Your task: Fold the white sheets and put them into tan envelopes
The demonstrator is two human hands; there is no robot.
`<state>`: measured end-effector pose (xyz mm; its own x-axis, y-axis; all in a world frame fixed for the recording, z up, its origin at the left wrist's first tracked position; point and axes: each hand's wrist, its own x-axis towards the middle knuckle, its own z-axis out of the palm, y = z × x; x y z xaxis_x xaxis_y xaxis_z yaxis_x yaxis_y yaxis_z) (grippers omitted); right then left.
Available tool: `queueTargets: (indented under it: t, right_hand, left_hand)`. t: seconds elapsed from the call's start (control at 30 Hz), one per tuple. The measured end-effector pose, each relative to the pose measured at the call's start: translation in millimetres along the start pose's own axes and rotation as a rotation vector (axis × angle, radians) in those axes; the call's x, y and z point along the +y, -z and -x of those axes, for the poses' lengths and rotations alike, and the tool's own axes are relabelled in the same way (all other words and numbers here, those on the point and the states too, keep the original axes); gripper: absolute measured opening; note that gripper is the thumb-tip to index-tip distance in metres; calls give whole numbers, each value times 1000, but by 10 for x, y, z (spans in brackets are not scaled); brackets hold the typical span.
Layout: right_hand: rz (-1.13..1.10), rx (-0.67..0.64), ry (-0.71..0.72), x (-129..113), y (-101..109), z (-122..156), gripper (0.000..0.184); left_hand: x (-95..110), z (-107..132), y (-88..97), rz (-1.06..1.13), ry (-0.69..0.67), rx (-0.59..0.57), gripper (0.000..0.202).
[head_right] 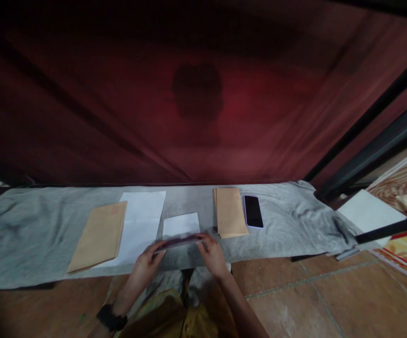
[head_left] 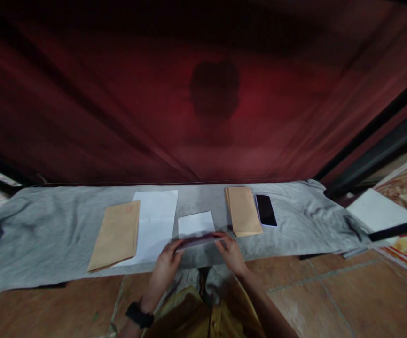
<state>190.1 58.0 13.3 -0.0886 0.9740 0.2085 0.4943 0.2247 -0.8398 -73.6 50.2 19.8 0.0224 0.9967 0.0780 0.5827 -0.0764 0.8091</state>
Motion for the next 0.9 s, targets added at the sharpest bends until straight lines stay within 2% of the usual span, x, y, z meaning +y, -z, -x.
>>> queueTargets:
  t: [0.07, 0.2, 0.5, 0.67, 0.9]
  right_hand:
    - [70, 23, -51, -15, -35, -66, 23]
    - [204, 70, -100, -32, -96, -187, 23]
    - [516, 98, -166, -66, -229, -308, 18]
    - [609, 130, -142, -74, -292, -307, 24]
    - [663, 116, -141, -87, -310, -293, 27]
  left_hand:
    - [46, -75, -22, -54, 62, 41, 30]
    - [140, -196, -50, -153, 126, 45, 25]
    - [389, -302, -121, -479, 221, 35, 50]
    - [447, -295, -173, -665, 127, 89, 51]
    - [330, -274, -241, -722, -69, 163, 42]
